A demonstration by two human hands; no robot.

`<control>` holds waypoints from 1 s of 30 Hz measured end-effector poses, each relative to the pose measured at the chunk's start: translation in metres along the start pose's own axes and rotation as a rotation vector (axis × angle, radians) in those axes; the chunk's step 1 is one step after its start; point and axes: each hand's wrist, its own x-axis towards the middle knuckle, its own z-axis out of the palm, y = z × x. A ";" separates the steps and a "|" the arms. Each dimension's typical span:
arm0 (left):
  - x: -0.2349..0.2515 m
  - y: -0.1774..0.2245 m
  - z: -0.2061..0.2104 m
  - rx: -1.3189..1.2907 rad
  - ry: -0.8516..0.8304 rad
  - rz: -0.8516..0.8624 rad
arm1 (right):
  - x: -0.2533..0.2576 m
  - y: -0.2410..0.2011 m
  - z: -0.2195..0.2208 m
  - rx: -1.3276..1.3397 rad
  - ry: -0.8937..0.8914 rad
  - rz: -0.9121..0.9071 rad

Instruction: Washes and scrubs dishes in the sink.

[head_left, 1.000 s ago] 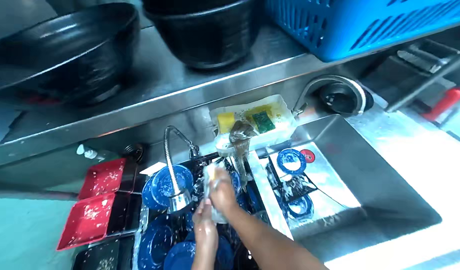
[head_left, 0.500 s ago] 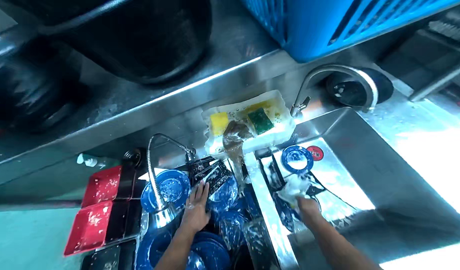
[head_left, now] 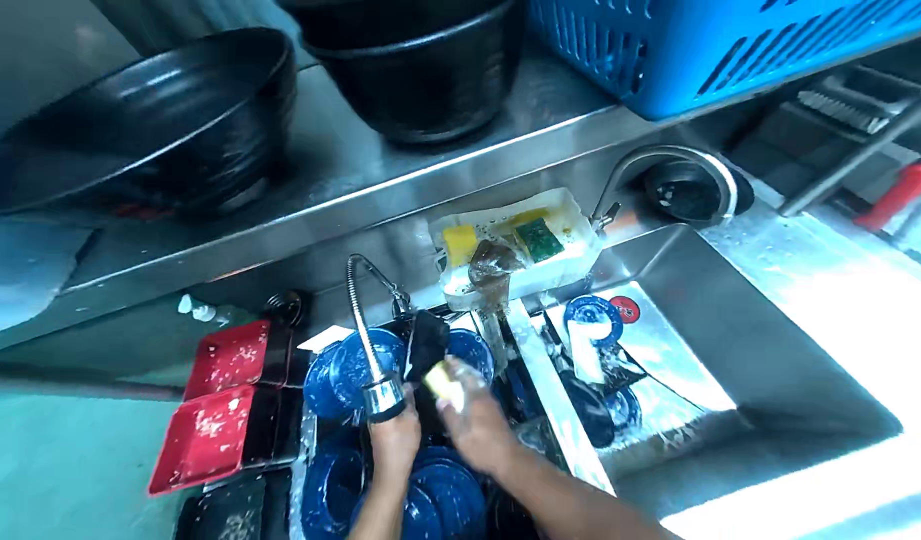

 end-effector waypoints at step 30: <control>-0.047 0.016 -0.049 -0.309 0.126 -0.131 | 0.058 -0.022 0.054 -0.287 0.029 0.171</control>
